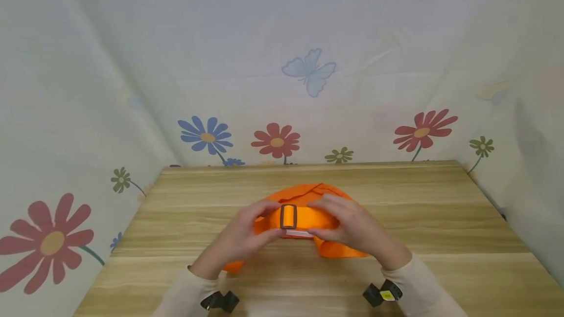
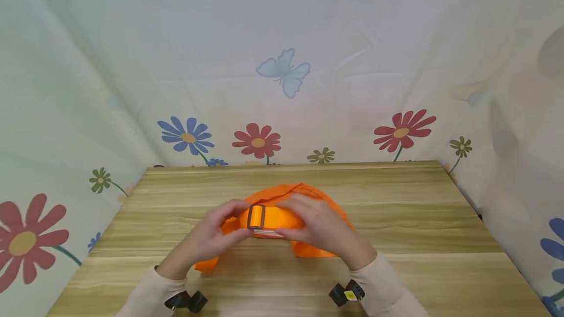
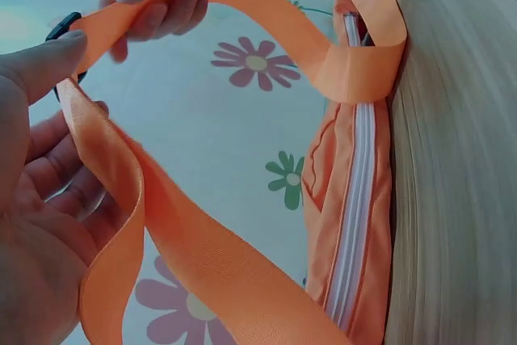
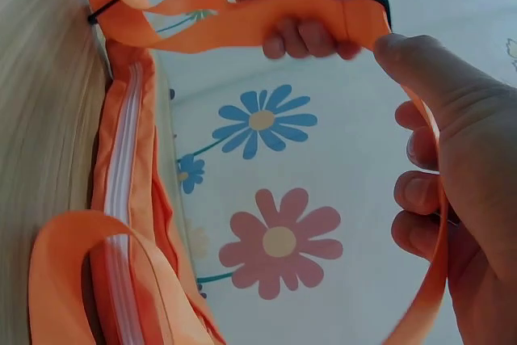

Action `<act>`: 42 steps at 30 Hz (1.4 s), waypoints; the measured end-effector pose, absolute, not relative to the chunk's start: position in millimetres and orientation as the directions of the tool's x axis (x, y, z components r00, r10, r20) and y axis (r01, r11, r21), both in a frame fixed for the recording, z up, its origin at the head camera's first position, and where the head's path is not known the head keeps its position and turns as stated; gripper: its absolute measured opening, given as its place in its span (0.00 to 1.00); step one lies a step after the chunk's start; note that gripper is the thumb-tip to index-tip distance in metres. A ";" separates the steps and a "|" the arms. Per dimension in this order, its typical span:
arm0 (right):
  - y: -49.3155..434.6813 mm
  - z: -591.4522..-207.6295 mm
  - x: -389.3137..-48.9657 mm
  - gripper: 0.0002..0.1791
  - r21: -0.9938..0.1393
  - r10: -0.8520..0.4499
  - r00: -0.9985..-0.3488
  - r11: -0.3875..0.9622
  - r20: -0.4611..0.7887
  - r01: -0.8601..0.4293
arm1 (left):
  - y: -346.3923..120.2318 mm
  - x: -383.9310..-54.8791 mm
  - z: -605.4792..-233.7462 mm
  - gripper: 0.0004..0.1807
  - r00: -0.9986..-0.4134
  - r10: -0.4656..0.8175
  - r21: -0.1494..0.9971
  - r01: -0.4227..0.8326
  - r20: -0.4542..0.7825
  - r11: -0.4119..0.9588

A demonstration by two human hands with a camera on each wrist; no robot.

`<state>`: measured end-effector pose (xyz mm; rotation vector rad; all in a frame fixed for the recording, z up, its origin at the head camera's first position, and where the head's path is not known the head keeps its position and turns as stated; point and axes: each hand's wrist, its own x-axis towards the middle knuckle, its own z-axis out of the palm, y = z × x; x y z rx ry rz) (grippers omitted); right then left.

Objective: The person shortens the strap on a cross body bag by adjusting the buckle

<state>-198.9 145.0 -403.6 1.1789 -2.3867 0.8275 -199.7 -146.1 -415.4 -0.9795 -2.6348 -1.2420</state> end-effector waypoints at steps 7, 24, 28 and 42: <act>151.8 -399.4 -199.3 0.29 -0.300 -0.617 -0.572 0.493 0.540 -0.816 | -153.7 -199.6 -413.1 0.28 -0.787 0.532 0.665 0.581 0.312 0.469; 149.6 -402.6 -198.4 0.25 -0.342 -0.583 -0.586 0.482 0.562 -0.807 | -146.8 -196.2 -421.7 0.31 -0.799 0.492 0.635 0.585 0.346 0.503; 148.6 -403.7 -198.4 0.24 -0.335 -0.578 -0.574 0.473 0.580 -0.815 | -146.1 -195.3 -421.5 0.31 -0.790 0.496 0.644 0.595 0.360 0.481; 140.2 -406.4 -201.2 0.22 -0.292 -0.593 -0.481 0.390 0.645 -0.873 | -139.5 -195.8 -421.3 0.28 -0.766 0.514 0.693 0.608 0.385 0.387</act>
